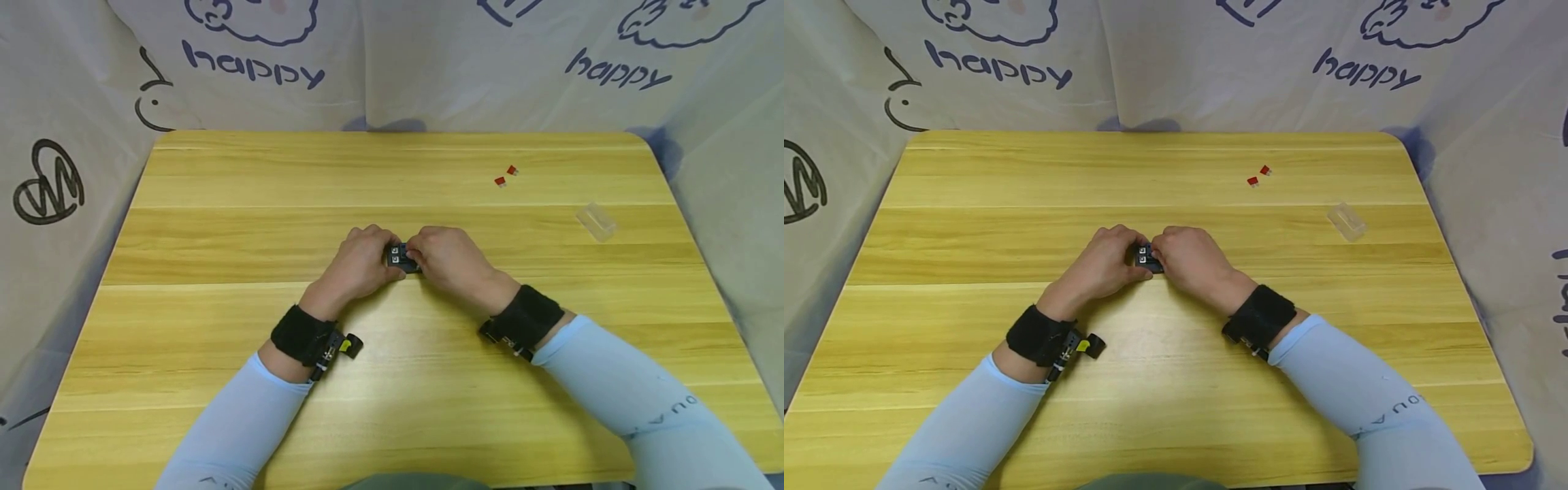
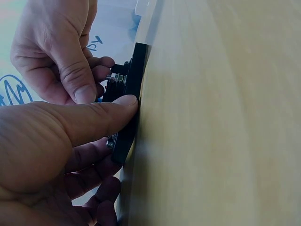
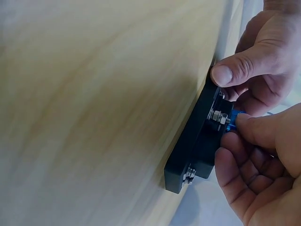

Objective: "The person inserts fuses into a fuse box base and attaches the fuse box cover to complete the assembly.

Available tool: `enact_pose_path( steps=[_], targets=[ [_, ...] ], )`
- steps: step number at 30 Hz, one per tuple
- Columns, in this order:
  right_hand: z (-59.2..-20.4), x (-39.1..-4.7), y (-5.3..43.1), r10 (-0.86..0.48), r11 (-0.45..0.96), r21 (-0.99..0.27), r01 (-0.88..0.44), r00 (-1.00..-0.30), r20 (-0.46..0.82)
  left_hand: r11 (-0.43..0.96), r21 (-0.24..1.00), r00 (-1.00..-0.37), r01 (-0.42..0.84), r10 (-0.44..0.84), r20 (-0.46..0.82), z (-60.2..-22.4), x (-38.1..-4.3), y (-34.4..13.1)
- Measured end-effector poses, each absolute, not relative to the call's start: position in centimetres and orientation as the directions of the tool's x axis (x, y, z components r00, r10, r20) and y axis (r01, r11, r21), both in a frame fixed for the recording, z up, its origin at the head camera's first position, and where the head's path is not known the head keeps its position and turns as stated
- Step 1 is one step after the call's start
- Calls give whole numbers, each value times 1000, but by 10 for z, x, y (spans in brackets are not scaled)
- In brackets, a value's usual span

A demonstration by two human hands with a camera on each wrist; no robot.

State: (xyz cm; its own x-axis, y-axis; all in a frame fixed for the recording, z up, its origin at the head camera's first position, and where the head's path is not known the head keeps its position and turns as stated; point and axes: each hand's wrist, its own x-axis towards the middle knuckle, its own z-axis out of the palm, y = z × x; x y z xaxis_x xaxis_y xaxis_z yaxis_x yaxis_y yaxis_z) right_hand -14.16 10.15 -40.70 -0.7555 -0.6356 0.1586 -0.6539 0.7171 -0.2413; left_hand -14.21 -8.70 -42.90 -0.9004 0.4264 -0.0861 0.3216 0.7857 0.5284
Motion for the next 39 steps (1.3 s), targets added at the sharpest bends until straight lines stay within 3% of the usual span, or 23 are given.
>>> enact_pose_path(
  steps=[39],
  targets=[
    [-410, -144, 104, -632, 709, -283, -646, -760, 151, 776, 548, -901, 312, 425, -89, -429, -142, -87]
  ],
)
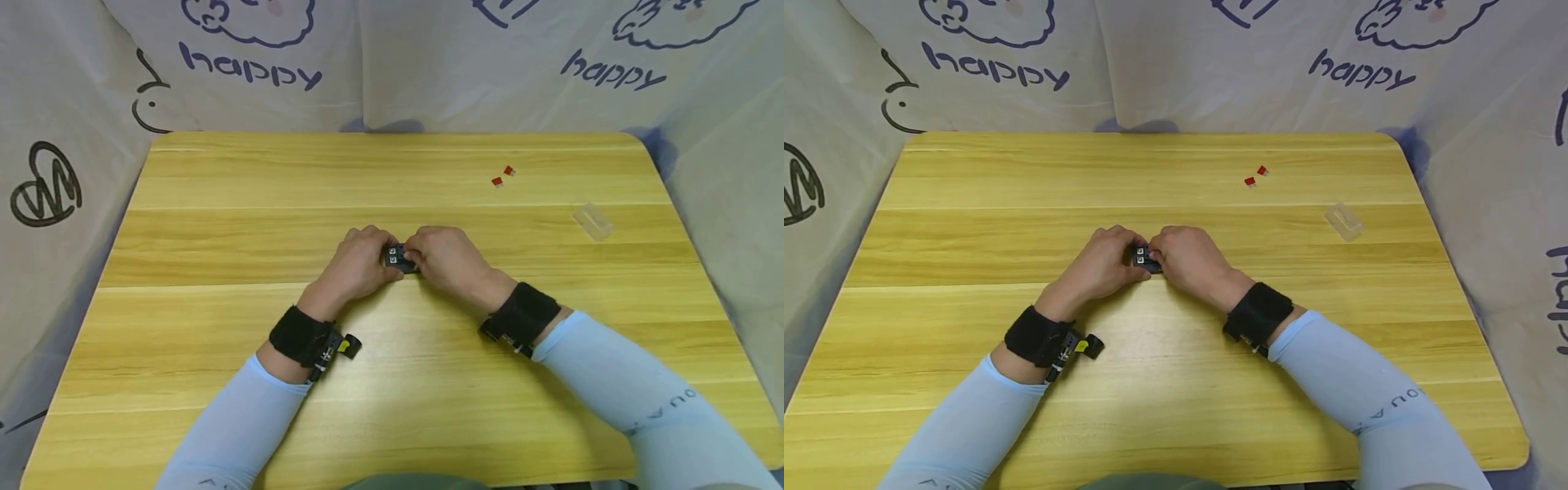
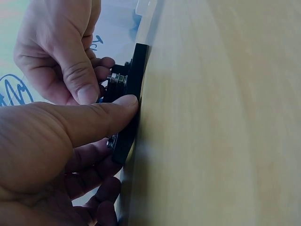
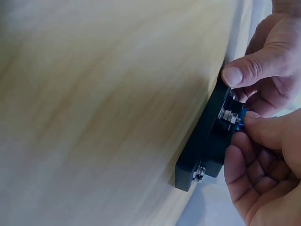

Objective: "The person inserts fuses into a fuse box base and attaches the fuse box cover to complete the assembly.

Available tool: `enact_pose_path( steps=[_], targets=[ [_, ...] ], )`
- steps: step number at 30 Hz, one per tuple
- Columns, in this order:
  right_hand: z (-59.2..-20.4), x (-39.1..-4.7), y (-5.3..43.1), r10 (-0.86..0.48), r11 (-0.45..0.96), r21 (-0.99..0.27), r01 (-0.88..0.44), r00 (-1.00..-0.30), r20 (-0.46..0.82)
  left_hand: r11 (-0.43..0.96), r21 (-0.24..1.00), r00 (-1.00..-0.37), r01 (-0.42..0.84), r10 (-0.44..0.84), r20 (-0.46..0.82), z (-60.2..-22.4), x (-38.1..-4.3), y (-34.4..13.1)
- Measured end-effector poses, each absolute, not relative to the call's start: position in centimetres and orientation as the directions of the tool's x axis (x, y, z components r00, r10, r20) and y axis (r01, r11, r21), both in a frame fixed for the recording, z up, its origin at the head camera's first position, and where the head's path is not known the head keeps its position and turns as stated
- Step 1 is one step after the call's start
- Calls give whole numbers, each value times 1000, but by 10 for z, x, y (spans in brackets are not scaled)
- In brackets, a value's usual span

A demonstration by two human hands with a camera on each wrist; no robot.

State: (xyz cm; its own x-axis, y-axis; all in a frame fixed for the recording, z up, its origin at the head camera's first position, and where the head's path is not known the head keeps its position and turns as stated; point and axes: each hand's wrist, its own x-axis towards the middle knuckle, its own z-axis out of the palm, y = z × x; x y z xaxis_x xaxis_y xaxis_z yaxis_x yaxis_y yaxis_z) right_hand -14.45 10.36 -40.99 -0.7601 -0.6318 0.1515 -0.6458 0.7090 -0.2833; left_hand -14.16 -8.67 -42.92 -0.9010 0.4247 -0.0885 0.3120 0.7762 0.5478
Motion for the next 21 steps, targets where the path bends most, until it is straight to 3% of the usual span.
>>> enact_pose_path(
  steps=[21],
  targets=[
    [-412, -146, 102, -644, 700, -260, -665, -745, 172, 778, 552, -905, 300, 415, -94, -429, -142, -86]
  ],
)
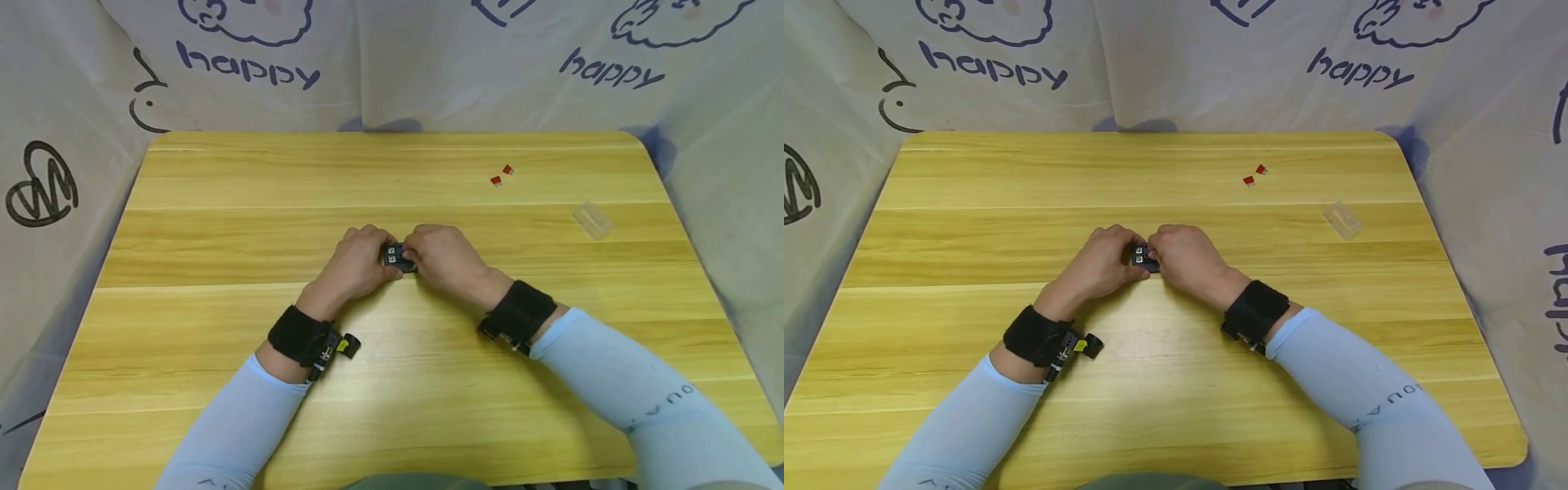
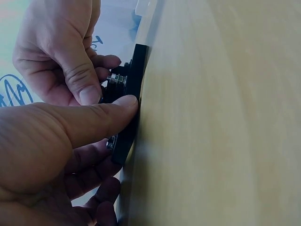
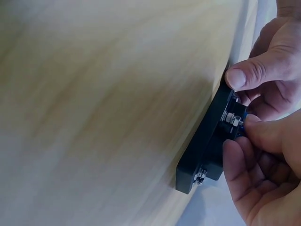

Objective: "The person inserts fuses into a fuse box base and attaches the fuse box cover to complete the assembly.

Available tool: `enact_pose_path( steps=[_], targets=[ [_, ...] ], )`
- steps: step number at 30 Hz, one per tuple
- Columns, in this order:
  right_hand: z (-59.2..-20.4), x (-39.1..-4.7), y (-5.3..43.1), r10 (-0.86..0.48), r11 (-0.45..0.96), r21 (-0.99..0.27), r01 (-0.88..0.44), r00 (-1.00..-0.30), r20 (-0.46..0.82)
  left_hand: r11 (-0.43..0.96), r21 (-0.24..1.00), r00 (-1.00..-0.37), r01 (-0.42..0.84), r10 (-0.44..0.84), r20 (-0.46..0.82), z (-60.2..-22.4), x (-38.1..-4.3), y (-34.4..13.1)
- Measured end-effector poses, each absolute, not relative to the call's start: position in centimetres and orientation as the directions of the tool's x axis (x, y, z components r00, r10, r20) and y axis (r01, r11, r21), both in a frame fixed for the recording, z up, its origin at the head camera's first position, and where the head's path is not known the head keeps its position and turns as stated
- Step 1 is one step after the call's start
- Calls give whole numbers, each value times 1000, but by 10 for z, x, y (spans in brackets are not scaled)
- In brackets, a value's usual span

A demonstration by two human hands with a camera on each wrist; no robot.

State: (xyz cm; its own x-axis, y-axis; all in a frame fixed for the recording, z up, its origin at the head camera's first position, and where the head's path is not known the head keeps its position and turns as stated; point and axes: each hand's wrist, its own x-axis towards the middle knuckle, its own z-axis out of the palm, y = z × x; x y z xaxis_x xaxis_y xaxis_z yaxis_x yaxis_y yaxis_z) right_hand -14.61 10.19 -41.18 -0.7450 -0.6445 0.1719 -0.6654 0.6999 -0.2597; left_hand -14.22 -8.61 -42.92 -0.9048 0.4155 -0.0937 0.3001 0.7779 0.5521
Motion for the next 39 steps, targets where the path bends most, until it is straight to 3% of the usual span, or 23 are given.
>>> enact_pose_path(
  steps=[15, 28, 39],
  targets=[
    [-408, -147, 98, -678, 684, -226, -693, -719, 155, 774, 557, -905, 301, 415, -87, -430, -143, -87],
    [-407, -150, 118, -577, 718, -389, -577, -806, 132, 784, 557, -908, 274, 402, -119, -430, -142, -87],
    [-396, -200, 187, -373, 843, -366, -393, -919, 129, 790, 559, -914, 253, 384, -129, -429, -141, -85]
  ],
)
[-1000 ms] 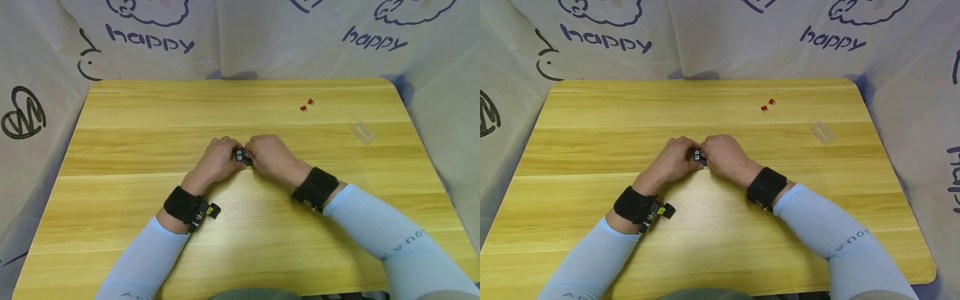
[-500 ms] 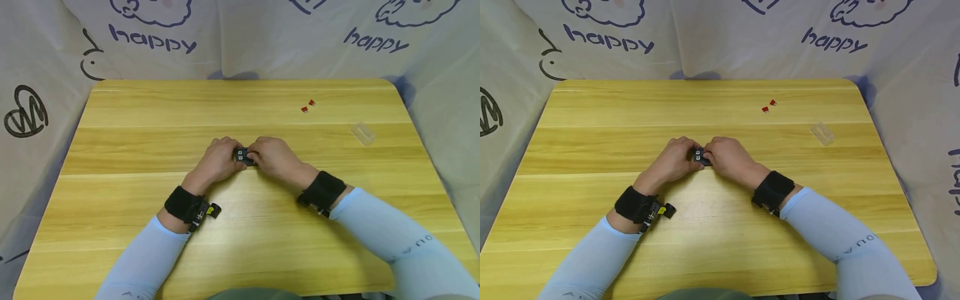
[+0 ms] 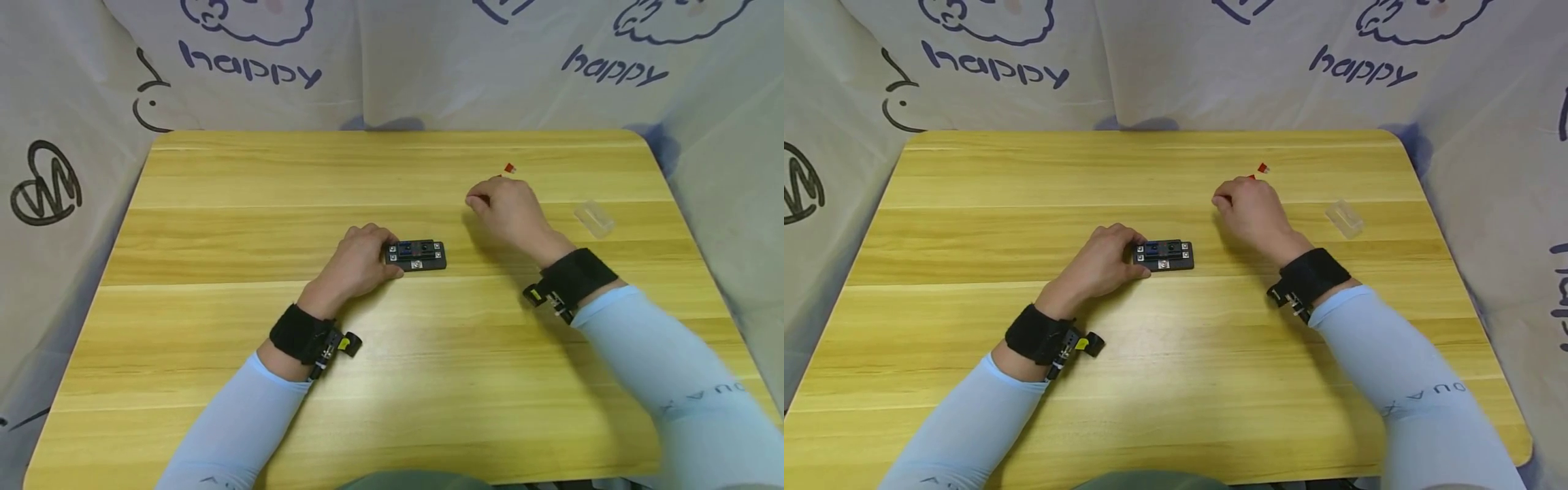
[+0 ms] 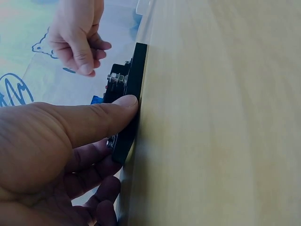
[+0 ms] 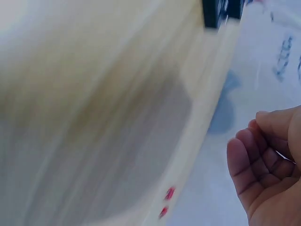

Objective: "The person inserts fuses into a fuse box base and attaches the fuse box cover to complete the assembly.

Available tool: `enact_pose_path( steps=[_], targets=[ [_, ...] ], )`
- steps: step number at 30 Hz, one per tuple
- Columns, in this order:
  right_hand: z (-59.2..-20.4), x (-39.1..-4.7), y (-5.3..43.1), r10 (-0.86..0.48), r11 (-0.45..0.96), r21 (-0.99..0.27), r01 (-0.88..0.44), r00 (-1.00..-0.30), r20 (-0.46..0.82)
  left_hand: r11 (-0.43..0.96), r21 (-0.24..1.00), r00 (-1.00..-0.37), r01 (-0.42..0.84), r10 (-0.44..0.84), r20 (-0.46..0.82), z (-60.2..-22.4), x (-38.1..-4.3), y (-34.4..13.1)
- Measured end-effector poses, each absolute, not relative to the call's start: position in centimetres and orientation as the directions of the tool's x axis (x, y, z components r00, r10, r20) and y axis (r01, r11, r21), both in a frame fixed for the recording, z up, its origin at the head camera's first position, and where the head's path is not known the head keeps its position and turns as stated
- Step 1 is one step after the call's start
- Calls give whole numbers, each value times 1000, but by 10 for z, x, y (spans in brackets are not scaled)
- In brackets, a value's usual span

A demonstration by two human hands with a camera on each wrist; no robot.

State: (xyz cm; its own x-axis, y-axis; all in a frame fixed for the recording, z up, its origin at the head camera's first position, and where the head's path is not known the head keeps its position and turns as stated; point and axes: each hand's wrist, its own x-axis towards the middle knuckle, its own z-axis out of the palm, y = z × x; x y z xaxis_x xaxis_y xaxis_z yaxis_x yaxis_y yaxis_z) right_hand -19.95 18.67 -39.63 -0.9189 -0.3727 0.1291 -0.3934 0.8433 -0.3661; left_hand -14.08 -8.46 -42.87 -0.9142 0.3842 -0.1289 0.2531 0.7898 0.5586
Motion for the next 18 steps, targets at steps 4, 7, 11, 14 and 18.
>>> enact_pose_path(
  steps=[4, 7, 11, 14, 18],
  targets=[
    [-401, -218, 209, -323, 871, -365, -328, -943, 78, 792, 555, -915, 254, 383, -128, -429, -141, -85],
    [-406, -229, 222, -293, 887, -364, -283, -956, 31, 790, 557, -915, 257, 385, -123, -429, -141, -86],
    [-410, -240, 230, -267, 901, -360, -243, -964, -17, 786, 562, -913, 258, 388, -123, -431, -142, -87],
    [-412, -247, 232, -250, 911, -350, -218, -967, -49, 785, 563, -913, 260, 390, -122, -431, -142, -87],
    [-414, -253, 233, -237, 921, -336, -195, -967, -90, 784, 562, -912, 262, 391, -120, -431, -142, -87]
  ],
)
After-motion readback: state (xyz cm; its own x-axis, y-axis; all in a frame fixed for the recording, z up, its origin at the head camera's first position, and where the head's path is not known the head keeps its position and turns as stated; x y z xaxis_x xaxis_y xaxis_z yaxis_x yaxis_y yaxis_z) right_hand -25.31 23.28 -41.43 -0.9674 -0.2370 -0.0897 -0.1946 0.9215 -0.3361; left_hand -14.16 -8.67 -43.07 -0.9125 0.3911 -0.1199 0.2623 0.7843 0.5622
